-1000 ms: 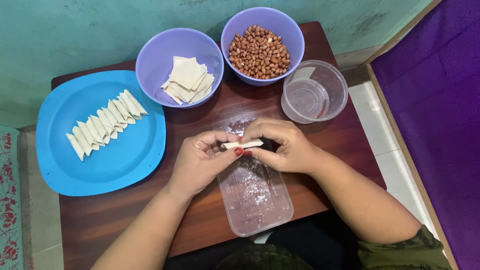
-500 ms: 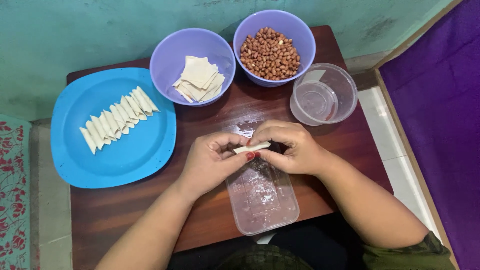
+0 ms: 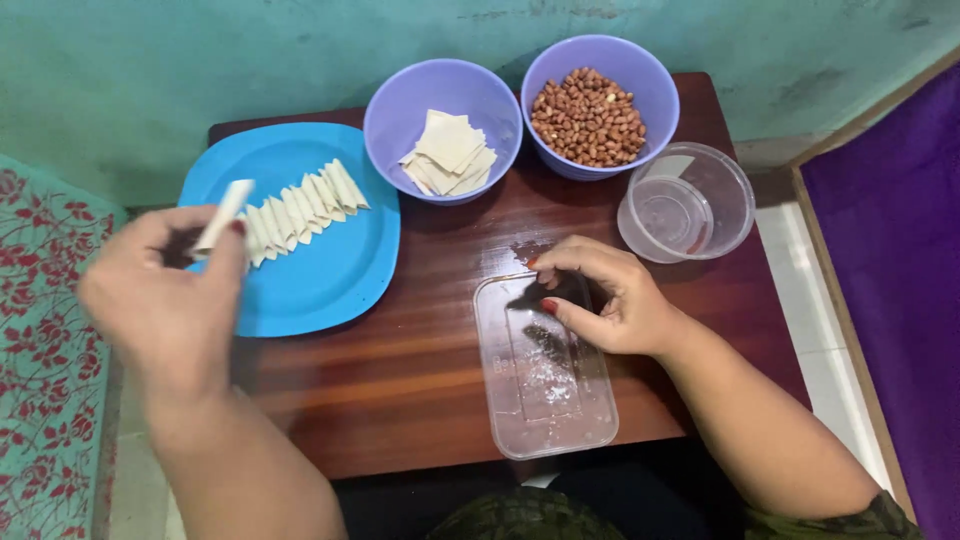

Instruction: Folding small square wrappers around peanuts to prepare snacks, using a small stick to apply sealant.

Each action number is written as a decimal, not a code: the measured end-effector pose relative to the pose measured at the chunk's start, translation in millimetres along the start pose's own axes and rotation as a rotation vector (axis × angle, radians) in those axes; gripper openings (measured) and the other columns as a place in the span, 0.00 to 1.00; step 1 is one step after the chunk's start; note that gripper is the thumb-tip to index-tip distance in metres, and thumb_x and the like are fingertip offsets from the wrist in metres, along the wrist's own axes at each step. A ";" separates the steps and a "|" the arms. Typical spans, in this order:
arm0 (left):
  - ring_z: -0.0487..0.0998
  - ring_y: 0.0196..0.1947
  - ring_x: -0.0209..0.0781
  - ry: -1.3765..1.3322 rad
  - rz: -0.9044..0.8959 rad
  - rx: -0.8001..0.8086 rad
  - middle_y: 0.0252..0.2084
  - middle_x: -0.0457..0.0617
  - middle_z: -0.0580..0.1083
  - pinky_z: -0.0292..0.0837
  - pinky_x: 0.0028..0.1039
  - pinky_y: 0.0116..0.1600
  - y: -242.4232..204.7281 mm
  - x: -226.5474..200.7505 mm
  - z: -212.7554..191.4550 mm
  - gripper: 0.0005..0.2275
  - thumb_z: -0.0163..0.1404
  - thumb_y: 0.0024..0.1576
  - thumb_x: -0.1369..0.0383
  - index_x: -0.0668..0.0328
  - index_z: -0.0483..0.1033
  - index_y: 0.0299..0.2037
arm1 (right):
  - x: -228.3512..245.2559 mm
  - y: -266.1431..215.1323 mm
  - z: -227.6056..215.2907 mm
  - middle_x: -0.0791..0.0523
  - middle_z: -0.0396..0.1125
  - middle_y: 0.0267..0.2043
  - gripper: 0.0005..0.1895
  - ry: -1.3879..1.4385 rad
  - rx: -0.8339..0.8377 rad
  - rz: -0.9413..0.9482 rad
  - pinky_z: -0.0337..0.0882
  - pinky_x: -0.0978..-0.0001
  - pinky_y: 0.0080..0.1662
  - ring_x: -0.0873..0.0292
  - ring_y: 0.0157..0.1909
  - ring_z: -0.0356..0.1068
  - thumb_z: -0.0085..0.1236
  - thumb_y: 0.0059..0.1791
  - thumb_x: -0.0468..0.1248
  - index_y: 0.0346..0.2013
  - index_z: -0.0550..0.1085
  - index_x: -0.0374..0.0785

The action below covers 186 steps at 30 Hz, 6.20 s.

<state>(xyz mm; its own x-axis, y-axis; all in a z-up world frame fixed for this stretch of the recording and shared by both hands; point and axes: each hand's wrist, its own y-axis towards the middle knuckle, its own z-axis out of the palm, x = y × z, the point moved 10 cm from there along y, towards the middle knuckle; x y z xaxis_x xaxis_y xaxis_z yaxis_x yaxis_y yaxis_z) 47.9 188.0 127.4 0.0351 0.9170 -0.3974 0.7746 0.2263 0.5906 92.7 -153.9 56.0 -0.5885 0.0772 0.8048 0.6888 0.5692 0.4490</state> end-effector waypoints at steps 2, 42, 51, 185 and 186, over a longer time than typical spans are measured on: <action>0.74 0.27 0.41 0.076 -0.054 -0.028 0.35 0.57 0.79 0.71 0.28 0.33 -1.9 30.7 1.3 0.09 0.64 0.57 0.80 0.77 0.85 0.47 | 1.1 0.9 0.4 0.50 0.71 0.43 0.19 -0.006 0.006 -0.004 0.74 0.69 0.47 0.58 0.41 0.71 0.61 0.43 0.25 0.48 0.73 0.29; 0.79 0.22 0.57 0.581 -0.282 0.192 0.29 0.60 0.80 0.76 0.40 0.36 -17.4 158.7 77.9 0.09 0.55 0.58 0.66 0.61 0.87 0.38 | 10.3 5.3 5.9 0.53 0.72 0.39 0.10 -0.098 0.087 0.013 0.69 0.75 0.38 0.62 0.33 0.70 0.61 0.42 0.27 0.38 0.79 0.32; 0.80 0.27 0.51 0.411 -0.430 0.281 0.32 0.59 0.81 0.76 0.39 0.40 -16.2 149.4 75.3 0.08 0.57 0.59 0.66 0.60 0.87 0.41 | 5.3 6.2 6.3 0.53 0.73 0.39 0.10 -0.110 0.094 0.040 0.71 0.73 0.39 0.60 0.34 0.71 0.60 0.41 0.27 0.37 0.79 0.32; 0.51 0.74 0.66 -0.124 0.557 1.001 0.73 0.68 0.53 0.30 0.80 0.65 -167.8 -175.7 148.2 0.45 0.64 0.45 0.42 0.57 0.62 0.69 | 22.3 -108.0 21.3 0.48 0.64 0.63 0.24 -0.553 0.002 0.258 0.60 0.50 0.64 0.45 0.67 0.62 0.63 0.46 0.43 0.56 0.74 0.40; 0.53 0.74 0.65 -0.047 0.574 1.073 0.72 0.67 0.55 0.29 0.80 0.66 -165.6 -174.9 151.7 0.44 0.62 0.45 0.42 0.54 0.61 0.70 | 12.3 -106.9 23.7 0.49 0.64 0.63 0.25 -0.589 0.059 0.278 0.58 0.46 0.65 0.44 0.69 0.61 0.63 0.48 0.44 0.58 0.72 0.43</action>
<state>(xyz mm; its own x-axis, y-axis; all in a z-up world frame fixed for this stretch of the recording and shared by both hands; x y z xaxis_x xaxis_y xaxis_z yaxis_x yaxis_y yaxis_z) 9.3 -59.7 -7.5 0.5498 0.7767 -0.3072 0.7666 -0.6153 -0.1835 1.8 -194.3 8.7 -0.5367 0.6544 0.5326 0.8343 0.5060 0.2189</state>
